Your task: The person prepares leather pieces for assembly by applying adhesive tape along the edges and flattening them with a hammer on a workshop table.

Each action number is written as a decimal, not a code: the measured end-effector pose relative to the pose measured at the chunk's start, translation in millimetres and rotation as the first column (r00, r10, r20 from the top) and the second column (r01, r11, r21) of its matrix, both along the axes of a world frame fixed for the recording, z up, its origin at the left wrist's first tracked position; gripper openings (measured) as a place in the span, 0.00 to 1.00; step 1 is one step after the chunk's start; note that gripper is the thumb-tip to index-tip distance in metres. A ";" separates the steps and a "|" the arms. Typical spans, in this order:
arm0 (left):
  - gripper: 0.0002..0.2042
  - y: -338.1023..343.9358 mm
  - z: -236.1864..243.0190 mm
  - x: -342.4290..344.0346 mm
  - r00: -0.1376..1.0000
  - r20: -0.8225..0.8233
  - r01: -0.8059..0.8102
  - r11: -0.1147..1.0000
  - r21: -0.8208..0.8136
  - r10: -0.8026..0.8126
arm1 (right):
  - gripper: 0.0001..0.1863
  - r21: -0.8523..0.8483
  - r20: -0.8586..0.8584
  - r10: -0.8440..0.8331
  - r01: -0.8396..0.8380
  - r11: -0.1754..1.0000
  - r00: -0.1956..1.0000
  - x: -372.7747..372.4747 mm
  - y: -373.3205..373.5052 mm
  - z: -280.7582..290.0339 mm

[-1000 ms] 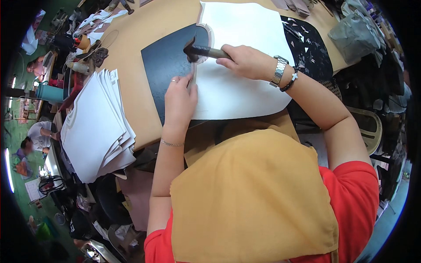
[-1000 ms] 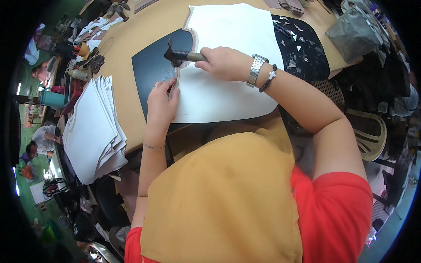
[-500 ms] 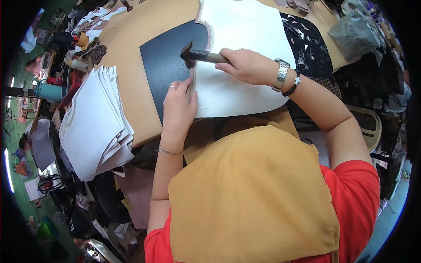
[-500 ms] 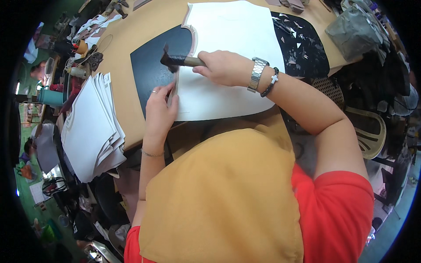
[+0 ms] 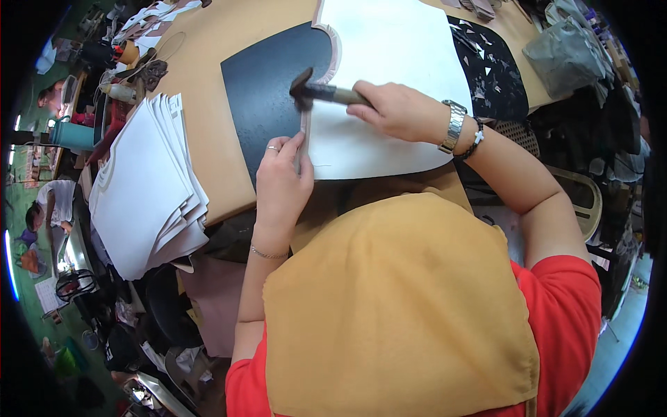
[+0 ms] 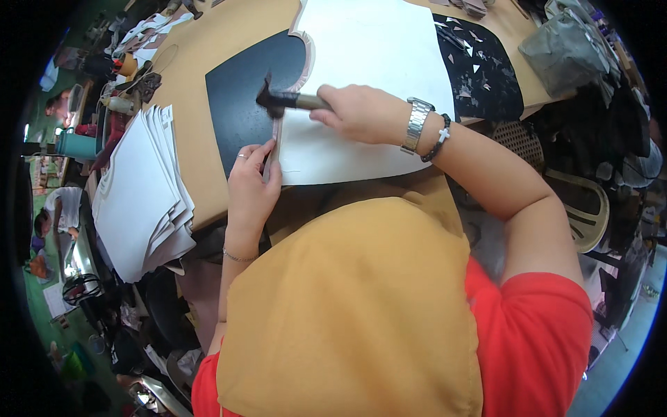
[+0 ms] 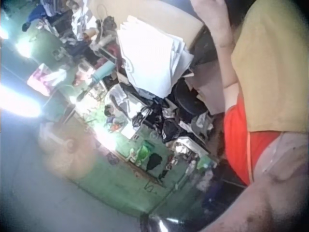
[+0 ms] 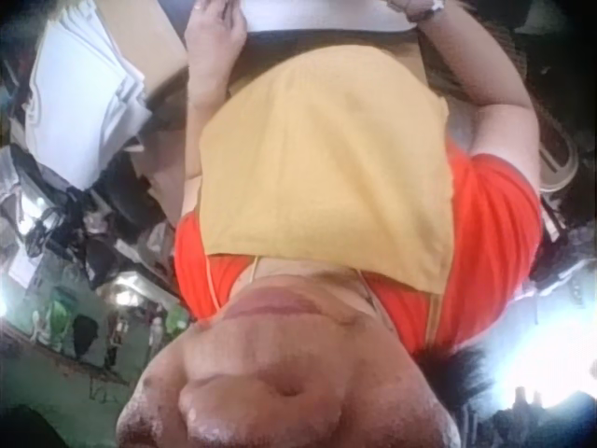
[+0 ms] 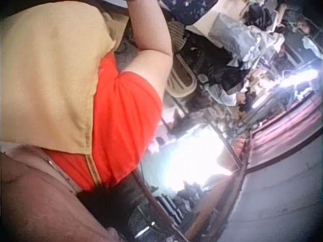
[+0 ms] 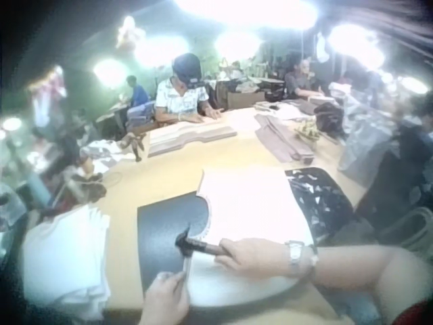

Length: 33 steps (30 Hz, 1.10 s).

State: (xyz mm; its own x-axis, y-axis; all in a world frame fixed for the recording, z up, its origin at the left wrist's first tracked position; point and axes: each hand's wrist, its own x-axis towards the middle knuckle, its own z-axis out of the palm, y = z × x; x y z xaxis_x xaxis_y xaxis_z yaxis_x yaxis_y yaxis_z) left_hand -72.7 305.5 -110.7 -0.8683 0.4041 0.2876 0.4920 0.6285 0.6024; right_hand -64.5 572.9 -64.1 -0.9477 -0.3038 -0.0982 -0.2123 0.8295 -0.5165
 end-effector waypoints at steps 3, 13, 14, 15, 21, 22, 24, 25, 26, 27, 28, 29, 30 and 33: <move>0.10 -3.1 4.5 4.2 0.998 0.064 -0.031 0.998 0.047 0.028 | 0.22 -0.056 -0.102 -0.086 0.081 0.995 0.991 -1.7 0.4 1.8; 0.07 -5.9 4.2 14.3 0.998 0.039 -0.058 0.992 0.114 0.054 | 0.22 -0.183 0.005 0.060 -0.058 0.981 0.998 18.8 -11.5 4.5; 0.07 -6.7 2.0 14.4 0.997 0.044 -0.062 0.992 0.111 0.058 | 0.22 -0.024 0.007 0.111 -0.111 0.994 0.994 20.4 -11.7 1.7; 0.06 -7.4 -0.1 13.8 0.999 0.014 -0.050 0.993 0.109 0.049 | 0.22 -0.027 0.011 0.115 -0.115 0.993 0.993 17.9 -12.3 3.3; 0.06 -4.3 0.7 13.4 0.999 0.001 -0.033 0.993 0.118 0.033 | 0.20 -0.271 -0.039 -0.047 0.035 0.962 0.998 13.8 -5.6 1.1; 0.06 -5.1 -0.6 12.4 0.999 -0.024 -0.018 0.993 0.113 0.021 | 0.20 -0.269 -0.039 0.024 -0.033 0.962 0.999 17.3 -4.4 -1.0; 0.06 -7.9 1.6 14.0 1.000 -0.012 -0.021 0.996 0.087 0.023 | 0.20 -0.172 0.030 0.024 -0.019 0.985 0.999 10.3 -2.6 1.4; 0.06 -7.6 3.9 14.0 1.000 -0.005 -0.019 0.997 0.069 0.019 | 0.20 -0.065 0.093 0.012 -0.006 0.998 0.996 5.3 0.6 6.9; 0.06 -6.9 5.9 15.4 1.000 -0.012 -0.016 0.997 0.070 0.017 | 0.20 -0.025 0.040 -0.053 0.054 0.998 0.998 1.4 4.3 16.4; 0.06 -6.5 8.0 18.3 0.997 0.054 -0.052 0.994 0.095 0.047 | 0.21 -0.020 -0.127 -0.099 0.097 0.995 0.987 -4.6 10.8 9.8; 0.07 -6.2 8.9 21.2 0.990 0.123 -0.087 0.989 0.117 0.072 | 0.21 -0.141 -0.114 -0.154 0.137 0.980 0.982 -6.6 16.1 5.9; 0.07 -7.4 8.2 22.8 0.991 0.119 -0.081 0.990 0.118 0.067 | 0.21 -0.259 -0.095 -0.207 0.176 0.950 0.974 -7.5 21.4 2.9; 0.07 -9.9 5.8 24.4 0.995 -0.095 0.022 0.989 0.145 -0.008 | 0.21 -0.259 -0.099 -0.213 0.182 0.949 0.972 -7.9 27.7 -1.0; 0.07 -16.8 13.4 52.7 0.966 0.175 0.138 0.951 0.278 -0.191 | 0.21 -0.003 0.016 -0.189 0.190 0.982 0.982 -6.9 45.3 -5.3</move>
State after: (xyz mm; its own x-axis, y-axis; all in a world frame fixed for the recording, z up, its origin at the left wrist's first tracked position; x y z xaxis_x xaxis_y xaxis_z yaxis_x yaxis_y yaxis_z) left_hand -20.0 288.7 -97.3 -0.8460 0.4799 0.2322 0.4297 0.3560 0.8298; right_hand -71.4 618.2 -69.4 -0.9865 -0.1193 -0.1122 -0.0435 0.8516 -0.5224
